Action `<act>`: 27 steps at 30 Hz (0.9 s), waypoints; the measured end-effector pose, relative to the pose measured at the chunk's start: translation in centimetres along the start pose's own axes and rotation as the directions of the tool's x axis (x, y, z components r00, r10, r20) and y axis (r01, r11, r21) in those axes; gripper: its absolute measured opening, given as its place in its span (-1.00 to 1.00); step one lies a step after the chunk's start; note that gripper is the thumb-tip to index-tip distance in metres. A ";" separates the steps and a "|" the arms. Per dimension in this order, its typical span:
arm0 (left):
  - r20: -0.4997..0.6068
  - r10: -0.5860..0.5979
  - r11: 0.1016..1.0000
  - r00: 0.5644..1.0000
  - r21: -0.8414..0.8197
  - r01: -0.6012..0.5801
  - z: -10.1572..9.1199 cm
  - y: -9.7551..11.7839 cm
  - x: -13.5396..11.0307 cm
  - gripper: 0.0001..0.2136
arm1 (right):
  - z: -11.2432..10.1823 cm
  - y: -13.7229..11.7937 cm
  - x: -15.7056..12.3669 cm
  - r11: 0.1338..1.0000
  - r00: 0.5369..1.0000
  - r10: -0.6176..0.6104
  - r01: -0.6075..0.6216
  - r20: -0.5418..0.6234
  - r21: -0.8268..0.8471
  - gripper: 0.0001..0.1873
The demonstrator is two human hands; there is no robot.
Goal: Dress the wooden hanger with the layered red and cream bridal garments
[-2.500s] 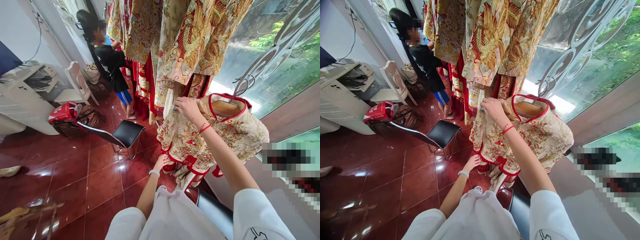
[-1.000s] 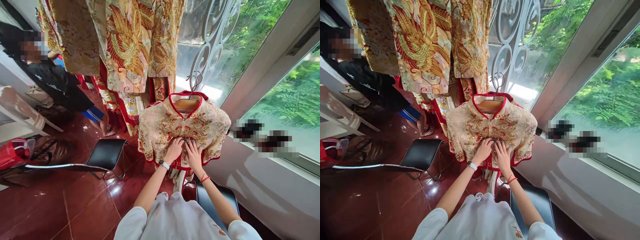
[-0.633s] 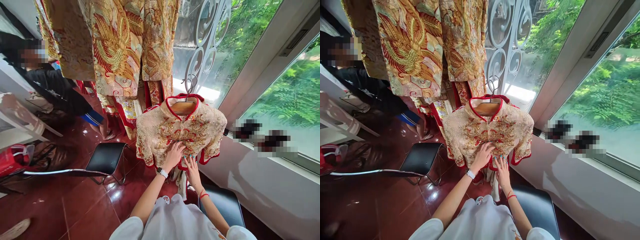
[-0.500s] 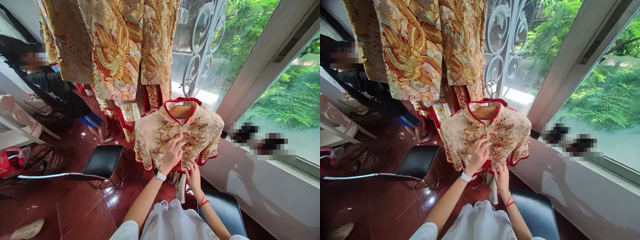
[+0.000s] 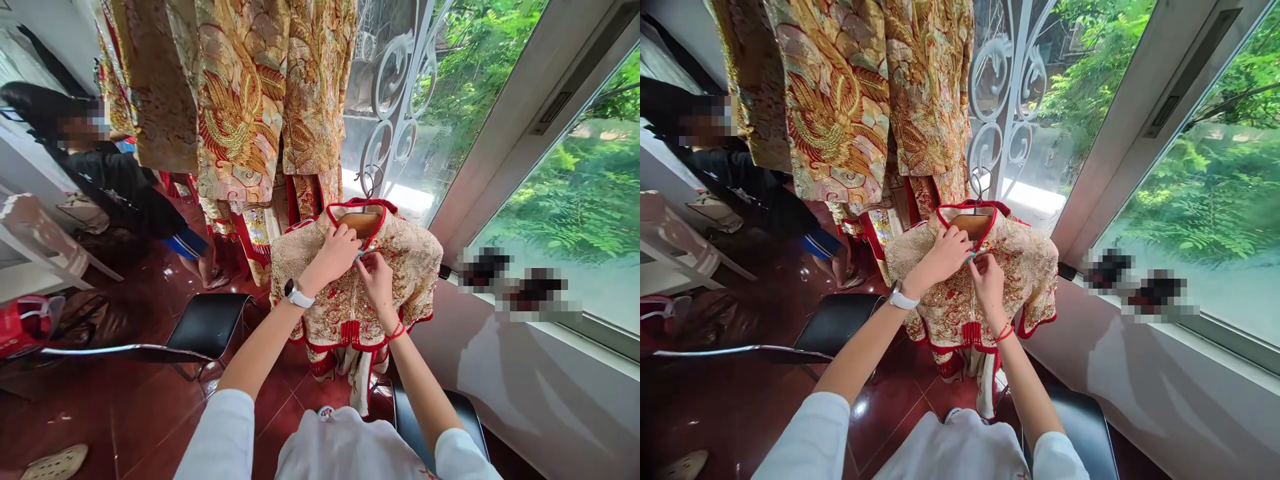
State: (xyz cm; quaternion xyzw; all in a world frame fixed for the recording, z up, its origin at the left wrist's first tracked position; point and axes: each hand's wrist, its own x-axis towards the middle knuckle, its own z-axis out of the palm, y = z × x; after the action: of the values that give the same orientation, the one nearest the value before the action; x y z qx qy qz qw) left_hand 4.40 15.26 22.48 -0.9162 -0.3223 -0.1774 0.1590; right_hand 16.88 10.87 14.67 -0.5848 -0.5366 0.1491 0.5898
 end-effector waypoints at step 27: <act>-0.163 -0.017 0.996 0.986 -0.095 0.002 -0.7 -0.2 -3.0 -0.74 | 0.5 13.2 -14.7 0.762 0.749 0.550 -0.631 0.371 0.146 -0.61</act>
State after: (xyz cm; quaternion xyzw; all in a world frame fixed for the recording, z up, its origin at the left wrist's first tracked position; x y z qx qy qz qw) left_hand 1.91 13.55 21.81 -0.9034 -0.3039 -0.2677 0.1406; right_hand 16.92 2.92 -3.42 -0.6114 -0.3817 0.4876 0.4927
